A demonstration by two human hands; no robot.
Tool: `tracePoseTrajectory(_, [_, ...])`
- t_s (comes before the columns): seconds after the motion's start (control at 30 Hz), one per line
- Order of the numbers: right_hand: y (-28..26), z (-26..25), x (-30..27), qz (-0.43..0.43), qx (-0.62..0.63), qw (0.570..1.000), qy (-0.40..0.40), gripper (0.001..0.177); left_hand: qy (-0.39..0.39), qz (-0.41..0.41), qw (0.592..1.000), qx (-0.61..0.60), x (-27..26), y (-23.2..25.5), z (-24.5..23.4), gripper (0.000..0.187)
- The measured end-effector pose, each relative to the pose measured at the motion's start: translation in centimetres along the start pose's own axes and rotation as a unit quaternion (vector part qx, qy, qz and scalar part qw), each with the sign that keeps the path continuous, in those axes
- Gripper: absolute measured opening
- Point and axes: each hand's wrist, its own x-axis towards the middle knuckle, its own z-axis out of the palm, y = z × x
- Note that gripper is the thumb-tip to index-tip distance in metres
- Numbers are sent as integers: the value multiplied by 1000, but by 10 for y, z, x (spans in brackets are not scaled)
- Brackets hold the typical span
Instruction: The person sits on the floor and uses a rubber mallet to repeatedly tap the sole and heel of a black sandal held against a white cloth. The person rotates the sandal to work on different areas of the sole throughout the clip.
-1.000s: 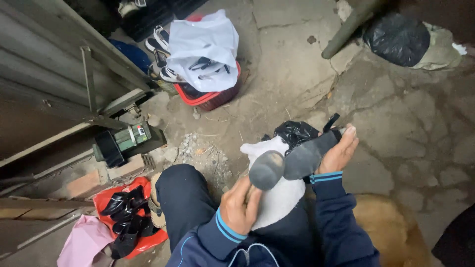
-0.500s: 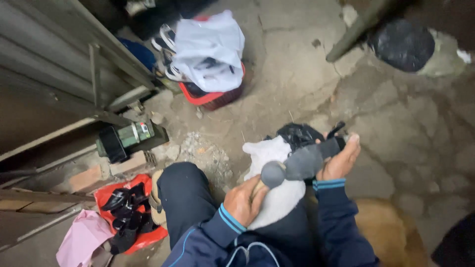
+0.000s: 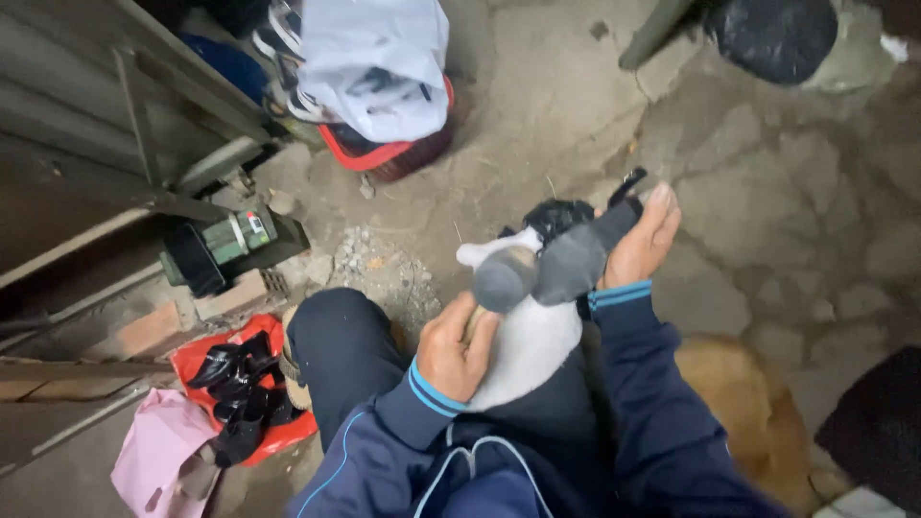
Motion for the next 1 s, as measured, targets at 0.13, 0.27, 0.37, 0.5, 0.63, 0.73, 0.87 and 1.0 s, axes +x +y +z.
tracePoseTrajectory(0.13, [75, -36, 71, -1, -19, 1000, -24, 84, -75, -9, 994, 76, 5, -21, 10, 42])
tracePoseTrajectory(0.27, [12, -6, 15, 12, -12, 1000, -9, 83, -3, -2, 1000, 11, 8, -7, -3, 32])
tracePoseTrajectory(0.37, [39, -21, 38, -8, 11, 1000, -10, 77, 42, 3, 999, -30, 1, -14, 2, 25])
tracePoseTrajectory(0.5, [76, -36, 70, 25, 18, 1000, -2, 96, 3, -25, 1000, -6, 5, 0, -5, 22])
tracePoseTrajectory(0.63, [-4, 1, -9, 44, 28, 999, 14, 108, 17, 0, 999, 37, -9, -2, 0, 29])
tracePoseTrajectory(0.73, [36, -17, 25, 62, 26, 997, 25, 108, -25, -42, 999, 18, -7, -2, 1, 23])
tracePoseTrajectory(0.87, [41, -22, 23, 57, 11, 997, 42, 101, -16, -53, 998, -14, -20, 17, 1, 24])
tracePoseTrajectory(1.0, [-15, 15, -27, 85, 46, 994, 47, 108, -46, -33, 998, 40, -14, 25, -4, 36])
